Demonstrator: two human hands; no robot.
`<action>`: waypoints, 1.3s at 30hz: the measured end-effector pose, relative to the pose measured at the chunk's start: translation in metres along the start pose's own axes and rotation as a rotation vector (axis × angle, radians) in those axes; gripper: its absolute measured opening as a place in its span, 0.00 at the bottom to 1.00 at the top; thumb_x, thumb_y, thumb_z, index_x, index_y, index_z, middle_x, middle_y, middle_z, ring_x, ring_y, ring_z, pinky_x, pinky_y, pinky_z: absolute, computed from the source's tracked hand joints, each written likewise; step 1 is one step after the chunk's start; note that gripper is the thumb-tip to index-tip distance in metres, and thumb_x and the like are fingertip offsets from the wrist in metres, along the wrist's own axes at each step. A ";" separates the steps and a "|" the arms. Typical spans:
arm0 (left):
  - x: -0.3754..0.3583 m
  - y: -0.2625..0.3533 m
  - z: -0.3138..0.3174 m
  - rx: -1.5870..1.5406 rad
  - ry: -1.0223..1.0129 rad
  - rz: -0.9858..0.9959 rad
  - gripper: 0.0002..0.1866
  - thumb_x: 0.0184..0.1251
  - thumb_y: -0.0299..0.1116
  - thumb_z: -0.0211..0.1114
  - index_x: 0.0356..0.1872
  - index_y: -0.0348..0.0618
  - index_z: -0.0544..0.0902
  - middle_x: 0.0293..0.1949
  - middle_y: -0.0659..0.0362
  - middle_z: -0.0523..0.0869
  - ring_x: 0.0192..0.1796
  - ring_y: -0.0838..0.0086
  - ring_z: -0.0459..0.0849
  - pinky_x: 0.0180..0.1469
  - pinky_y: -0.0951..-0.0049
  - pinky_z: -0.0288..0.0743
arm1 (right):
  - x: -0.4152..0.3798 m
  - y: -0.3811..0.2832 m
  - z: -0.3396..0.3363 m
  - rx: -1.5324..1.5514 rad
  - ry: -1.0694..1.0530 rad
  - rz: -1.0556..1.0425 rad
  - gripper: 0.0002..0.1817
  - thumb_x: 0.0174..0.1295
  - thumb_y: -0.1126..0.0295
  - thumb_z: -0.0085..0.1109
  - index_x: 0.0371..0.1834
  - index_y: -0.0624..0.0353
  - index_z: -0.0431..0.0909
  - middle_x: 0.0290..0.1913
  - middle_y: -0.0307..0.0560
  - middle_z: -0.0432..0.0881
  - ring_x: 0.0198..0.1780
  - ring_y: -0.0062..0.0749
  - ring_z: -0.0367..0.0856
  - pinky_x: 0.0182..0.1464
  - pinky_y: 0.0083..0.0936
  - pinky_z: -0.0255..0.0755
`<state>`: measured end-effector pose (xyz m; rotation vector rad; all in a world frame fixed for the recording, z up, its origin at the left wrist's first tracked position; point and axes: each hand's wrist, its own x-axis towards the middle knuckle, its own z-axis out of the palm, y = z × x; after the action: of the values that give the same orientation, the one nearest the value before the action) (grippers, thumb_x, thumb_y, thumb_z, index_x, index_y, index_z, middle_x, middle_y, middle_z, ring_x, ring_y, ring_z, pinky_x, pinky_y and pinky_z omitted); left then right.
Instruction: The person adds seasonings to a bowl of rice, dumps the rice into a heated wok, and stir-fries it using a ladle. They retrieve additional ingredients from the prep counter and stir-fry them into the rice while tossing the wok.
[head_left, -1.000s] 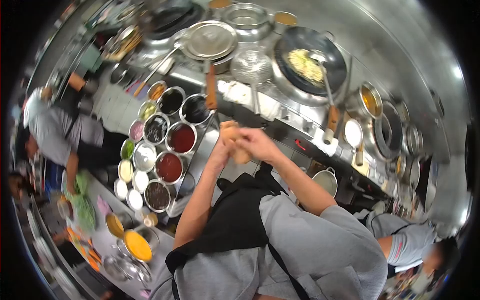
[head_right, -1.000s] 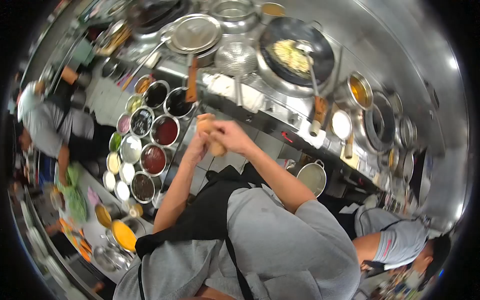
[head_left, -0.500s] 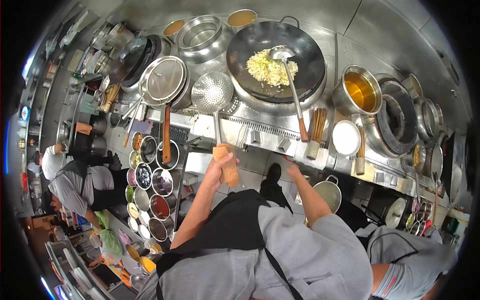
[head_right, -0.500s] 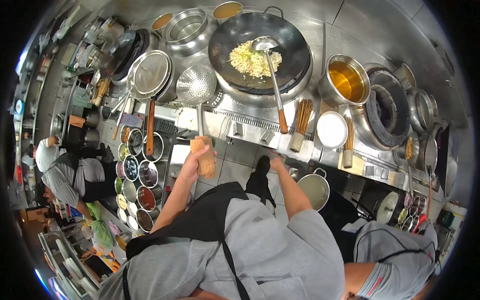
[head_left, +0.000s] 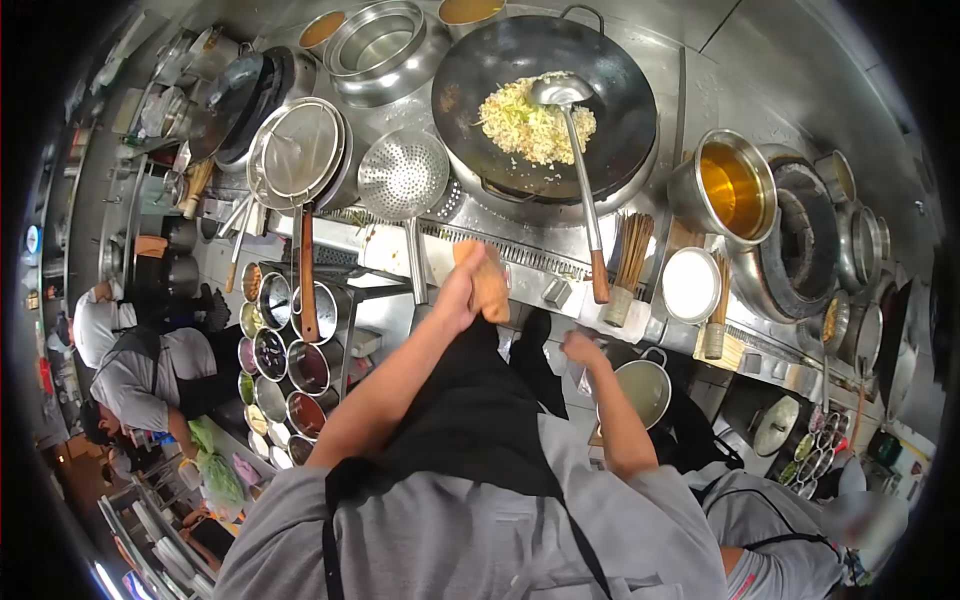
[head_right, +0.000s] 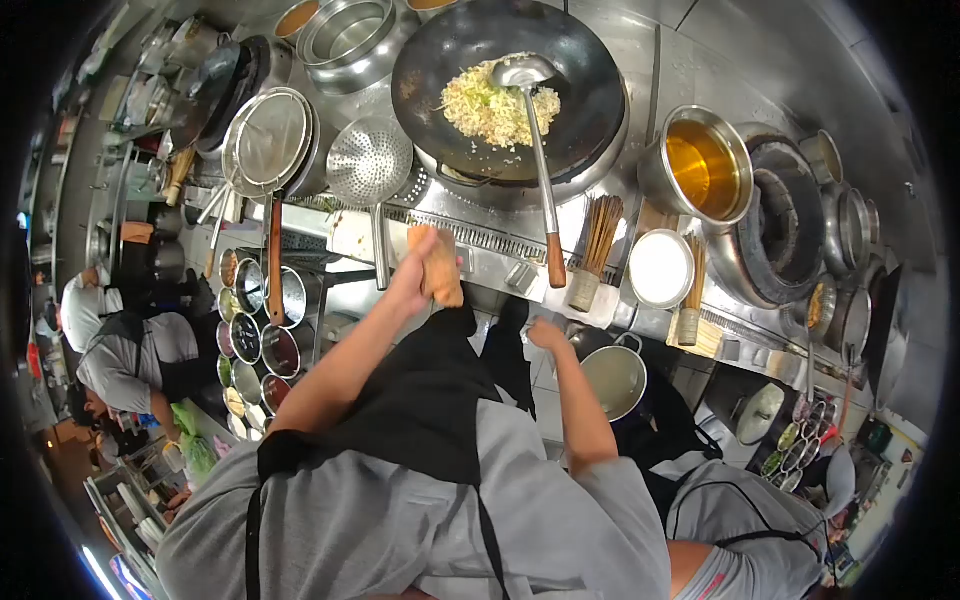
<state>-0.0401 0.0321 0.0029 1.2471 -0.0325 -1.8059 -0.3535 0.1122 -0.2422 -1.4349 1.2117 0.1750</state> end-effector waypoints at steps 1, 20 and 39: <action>0.016 0.012 0.002 -0.042 0.001 0.015 0.30 0.68 0.59 0.63 0.58 0.46 0.71 0.45 0.54 0.83 0.43 0.62 0.86 0.47 0.59 0.83 | -0.044 -0.062 -0.035 0.433 -0.244 0.141 0.23 0.70 0.55 0.49 0.57 0.61 0.79 0.53 0.63 0.84 0.45 0.51 0.87 0.50 0.42 0.81; 0.135 0.066 0.046 -0.062 -0.057 0.024 0.36 0.60 0.37 0.73 0.63 0.31 0.63 0.53 0.45 0.80 0.41 0.59 0.87 0.35 0.55 0.85 | -0.158 -0.313 -0.121 -0.235 0.671 -0.199 0.14 0.67 0.65 0.57 0.45 0.65 0.73 0.23 0.56 0.79 0.27 0.50 0.81 0.36 0.42 0.74; -0.016 0.101 0.096 0.021 0.008 -0.265 0.13 0.73 0.36 0.48 0.41 0.40 0.79 0.42 0.52 0.85 0.44 0.58 0.86 0.51 0.48 0.81 | -0.314 -0.353 -0.193 -0.624 0.537 0.079 0.19 0.65 0.64 0.57 0.57 0.59 0.74 0.37 0.65 0.84 0.45 0.63 0.82 0.48 0.51 0.72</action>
<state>-0.0457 -0.0586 0.1099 1.3229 0.1232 -2.0307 -0.3373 0.0494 0.2635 -2.0594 1.7495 0.2456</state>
